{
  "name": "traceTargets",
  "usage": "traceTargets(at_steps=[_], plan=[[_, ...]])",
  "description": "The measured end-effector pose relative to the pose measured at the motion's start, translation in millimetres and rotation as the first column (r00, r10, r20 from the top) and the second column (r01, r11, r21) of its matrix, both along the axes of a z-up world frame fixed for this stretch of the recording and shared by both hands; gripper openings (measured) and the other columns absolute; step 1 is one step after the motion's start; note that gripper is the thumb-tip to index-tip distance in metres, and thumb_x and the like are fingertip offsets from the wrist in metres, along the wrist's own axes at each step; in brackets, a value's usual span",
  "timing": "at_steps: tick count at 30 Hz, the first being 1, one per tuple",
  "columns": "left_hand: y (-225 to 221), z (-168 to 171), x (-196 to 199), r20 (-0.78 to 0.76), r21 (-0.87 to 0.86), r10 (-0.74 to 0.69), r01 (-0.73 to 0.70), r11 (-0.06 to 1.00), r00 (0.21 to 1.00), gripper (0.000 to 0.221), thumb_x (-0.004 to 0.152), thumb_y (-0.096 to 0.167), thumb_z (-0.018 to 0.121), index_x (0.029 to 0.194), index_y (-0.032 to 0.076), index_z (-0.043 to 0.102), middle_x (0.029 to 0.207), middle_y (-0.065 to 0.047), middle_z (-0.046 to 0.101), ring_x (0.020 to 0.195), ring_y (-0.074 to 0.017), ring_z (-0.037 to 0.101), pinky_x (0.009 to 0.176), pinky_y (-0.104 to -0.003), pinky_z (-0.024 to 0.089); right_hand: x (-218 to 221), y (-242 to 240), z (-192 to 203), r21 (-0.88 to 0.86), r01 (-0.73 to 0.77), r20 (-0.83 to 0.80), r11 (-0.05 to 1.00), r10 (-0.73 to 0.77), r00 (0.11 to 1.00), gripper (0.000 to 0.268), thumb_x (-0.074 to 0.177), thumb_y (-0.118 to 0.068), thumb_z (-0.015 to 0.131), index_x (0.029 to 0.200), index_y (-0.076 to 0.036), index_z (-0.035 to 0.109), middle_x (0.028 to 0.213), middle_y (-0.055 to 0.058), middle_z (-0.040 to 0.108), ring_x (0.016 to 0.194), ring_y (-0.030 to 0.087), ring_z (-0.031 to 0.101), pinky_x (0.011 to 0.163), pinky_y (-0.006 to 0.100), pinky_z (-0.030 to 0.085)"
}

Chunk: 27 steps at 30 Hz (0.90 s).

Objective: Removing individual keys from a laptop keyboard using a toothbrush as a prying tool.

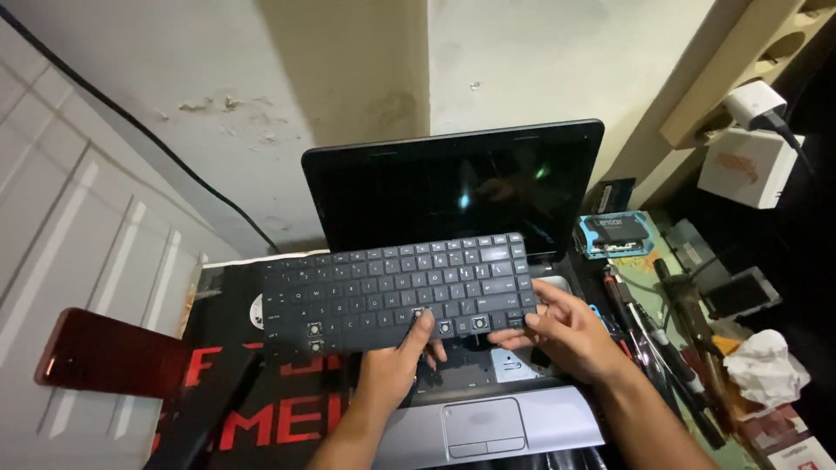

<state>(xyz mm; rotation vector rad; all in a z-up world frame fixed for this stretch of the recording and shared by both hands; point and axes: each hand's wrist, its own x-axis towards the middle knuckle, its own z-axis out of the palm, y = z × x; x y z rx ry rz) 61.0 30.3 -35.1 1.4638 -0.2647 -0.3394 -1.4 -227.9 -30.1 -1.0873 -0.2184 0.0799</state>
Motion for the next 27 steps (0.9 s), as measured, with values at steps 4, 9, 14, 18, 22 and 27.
traceTargets(at_steps=[4,9,14,18,22,27], plan=[[0,-6,2,0.017,-0.018,-0.02,0.02,1.0,1.0,0.039,0.101,0.027,0.057,0.075,0.0,0.065,0.06,-0.012,0.069,0.053,-0.02,0.064,0.055,-0.03,0.059,0,-6,-16,0.064,0.009,-0.032,0.998,-0.007,0.999,0.033,0.097,0.001,0.061,0.129,-0.004,0.056,0.054,0.006,0.063,0.103,0.058,0.073,0.099,0.058,0.058],[-1,-6,3,-0.029,0.055,-0.005,0.007,0.998,1.0,0.039,0.101,0.03,0.058,0.075,0.002,0.066,0.061,-0.011,0.071,0.052,-0.019,0.065,0.056,-0.029,0.058,1,-6,-17,0.02,0.049,-0.057,0.999,-0.048,0.997,0.034,0.096,-0.002,0.063,0.129,0.0,0.055,0.045,0.002,0.052,0.101,0.058,0.074,0.093,0.056,0.063],[1,14,0,-0.095,0.168,0.005,0.012,0.986,0.995,0.049,0.1,0.037,0.056,0.067,0.004,0.067,0.063,-0.007,0.073,0.055,-0.0161,0.065,0.066,-0.028,0.055,1,1,4,-0.01,0.012,-0.039,1.0,-0.012,0.999,0.059,0.096,-0.005,0.061,0.149,0.006,0.039,0.066,0.012,0.072,0.101,0.052,0.075,0.092,0.051,0.063],[-1,5,0,-0.088,0.089,0.008,0.0,0.996,0.996,0.047,0.101,0.033,0.056,0.068,0.002,0.067,0.062,-0.011,0.072,0.053,-0.0189,0.064,0.061,-0.03,0.056,2,-9,-22,0.05,0.052,-0.046,0.997,-0.049,0.998,0.044,0.096,0.0,0.061,0.139,-0.002,0.052,0.052,0.008,0.06,0.099,0.06,0.074,0.096,0.062,0.06],[2,-7,3,-0.049,0.059,-0.004,0.007,0.998,0.999,0.041,0.101,0.031,0.055,0.077,-0.001,0.067,0.064,-0.013,0.072,0.055,-0.0215,0.066,0.057,-0.032,0.06,0,4,3,0.025,-0.006,-0.011,1.0,0.006,1.0,0.052,0.098,-0.005,0.062,0.144,0.009,0.043,0.109,0.029,0.075,0.102,0.049,0.075,0.094,0.053,0.063],[2,-5,1,0.046,0.014,-0.015,0.015,1.0,0.999,0.039,0.102,0.029,0.052,0.079,0.0,0.063,0.062,-0.013,0.07,0.053,-0.0213,0.066,0.054,-0.031,0.061,-2,6,4,0.002,0.02,0.001,1.0,-0.02,1.0,0.043,0.099,-0.002,0.058,0.14,0.005,0.046,0.075,0.017,0.075,0.1,0.051,0.076,0.093,0.052,0.063]])
